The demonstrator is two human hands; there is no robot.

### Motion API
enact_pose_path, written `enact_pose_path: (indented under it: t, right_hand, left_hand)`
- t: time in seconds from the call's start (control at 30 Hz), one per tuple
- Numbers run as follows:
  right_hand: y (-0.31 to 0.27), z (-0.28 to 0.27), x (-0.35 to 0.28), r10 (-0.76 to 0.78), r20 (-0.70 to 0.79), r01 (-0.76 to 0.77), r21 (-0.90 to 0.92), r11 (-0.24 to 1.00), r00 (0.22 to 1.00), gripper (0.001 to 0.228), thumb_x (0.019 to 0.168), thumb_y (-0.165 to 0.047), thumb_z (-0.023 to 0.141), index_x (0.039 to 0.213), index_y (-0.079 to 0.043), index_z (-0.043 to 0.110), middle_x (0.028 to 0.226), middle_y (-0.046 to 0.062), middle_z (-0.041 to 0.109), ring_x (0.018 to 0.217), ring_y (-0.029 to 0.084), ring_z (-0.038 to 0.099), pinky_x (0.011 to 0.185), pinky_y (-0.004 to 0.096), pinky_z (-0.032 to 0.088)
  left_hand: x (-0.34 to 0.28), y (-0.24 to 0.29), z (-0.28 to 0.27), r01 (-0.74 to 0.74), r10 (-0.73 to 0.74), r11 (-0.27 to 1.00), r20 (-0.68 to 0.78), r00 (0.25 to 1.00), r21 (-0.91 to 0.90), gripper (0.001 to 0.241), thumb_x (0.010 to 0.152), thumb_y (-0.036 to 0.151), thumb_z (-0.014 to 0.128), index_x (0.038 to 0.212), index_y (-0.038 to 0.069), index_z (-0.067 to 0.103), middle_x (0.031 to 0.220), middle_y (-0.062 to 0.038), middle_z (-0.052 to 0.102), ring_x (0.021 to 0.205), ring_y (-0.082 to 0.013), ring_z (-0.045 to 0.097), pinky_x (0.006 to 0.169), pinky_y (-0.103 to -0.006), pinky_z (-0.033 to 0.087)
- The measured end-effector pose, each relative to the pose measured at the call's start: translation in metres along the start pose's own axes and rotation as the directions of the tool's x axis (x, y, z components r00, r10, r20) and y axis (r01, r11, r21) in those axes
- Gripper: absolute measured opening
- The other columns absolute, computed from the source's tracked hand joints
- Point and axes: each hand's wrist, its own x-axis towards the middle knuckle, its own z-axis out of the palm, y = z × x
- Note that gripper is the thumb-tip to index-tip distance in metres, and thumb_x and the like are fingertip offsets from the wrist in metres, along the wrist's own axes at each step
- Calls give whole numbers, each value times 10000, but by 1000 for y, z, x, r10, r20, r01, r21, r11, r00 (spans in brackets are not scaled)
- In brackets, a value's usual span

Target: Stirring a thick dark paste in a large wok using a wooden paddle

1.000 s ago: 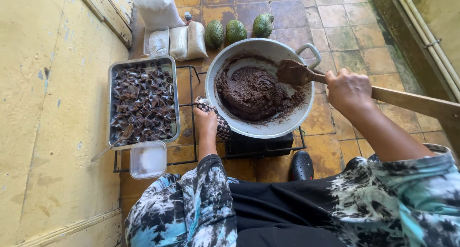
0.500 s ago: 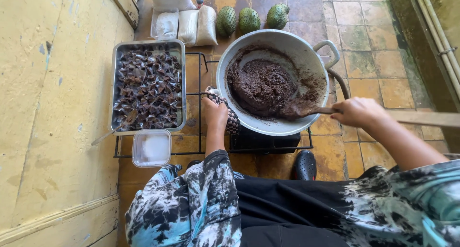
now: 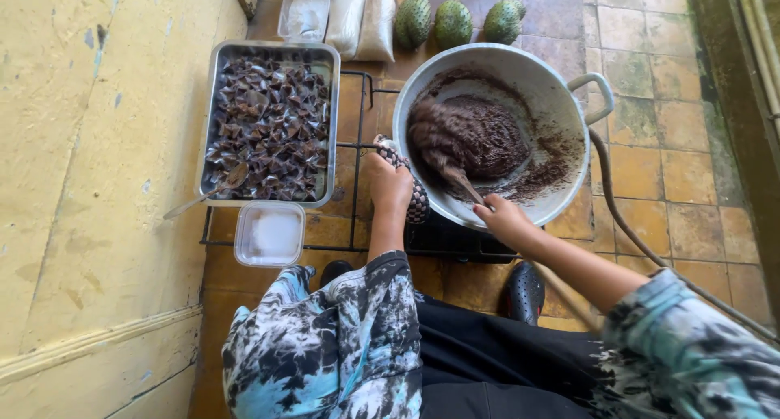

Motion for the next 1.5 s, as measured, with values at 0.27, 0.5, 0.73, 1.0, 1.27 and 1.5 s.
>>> enact_pose_path:
  t: [0.27,0.5,0.73,1.0,1.27,1.5]
  right_hand:
    - [-85,20,40,-21,50,-41,946,321,999,430,1074,-424,475,1108,-1,545,657,10,416,367,100,408,325,282,382]
    - [-35,-19,23,-392,32,-244,829,-504,919,451,1105,-411,417,1211,3,563,759,-82,359,460,-40,375,471,155,293]
    - [18,-64,-39,-455,33,-229,894,-385,890,420,1124,-308,433,1279,55,575,769,-91,375,432,-79,374,451,129,303]
    - [-36,-111,-118,-522,-154,88,985,-148,839,484,1152,-361,307,1360,23,516,672,-42,449,366,-22,413,382,163,352]
    - [13,-45,-43,-287,13,12,996,85,958,492,1140,-422,321,1224,-17,587,719,5,449,421,28,379,429,187,328]
    - [-1,-69,-84,-268,-12,68,978,199,963,426,1129,-378,371,1187,-8,574,708,75,445,385,68,362,351,267,358]
  left_hand:
    - [8,-7,7,16,-17,1000,-24,1000,-19,488,819,193,442,1288,69,393,1261,-285,613,1182,-492,611,1016,-568,484]
    - [-18,19,-11,22,-23,997,-6,1000,-80,423,833,164,431,1243,69,387,1262,-262,615,1179,-475,616,978,-581,497]
    - [-31,31,-20,43,-44,996,-9,999,-78,473,848,166,412,1308,69,371,1328,-247,584,1210,-460,604,1011,-580,483]
    - [-45,44,-26,40,-41,993,-6,999,-111,601,843,140,419,1428,36,330,1379,-242,559,1243,-459,586,1014,-585,485]
    - [-38,34,-22,23,-20,989,24,1000,-144,639,890,173,448,1486,21,273,1477,-274,446,1355,-443,474,1104,-569,413]
    - [27,-20,24,-38,29,996,-119,993,-75,477,815,144,484,1277,22,484,1254,-243,644,1221,-420,613,1073,-508,468]
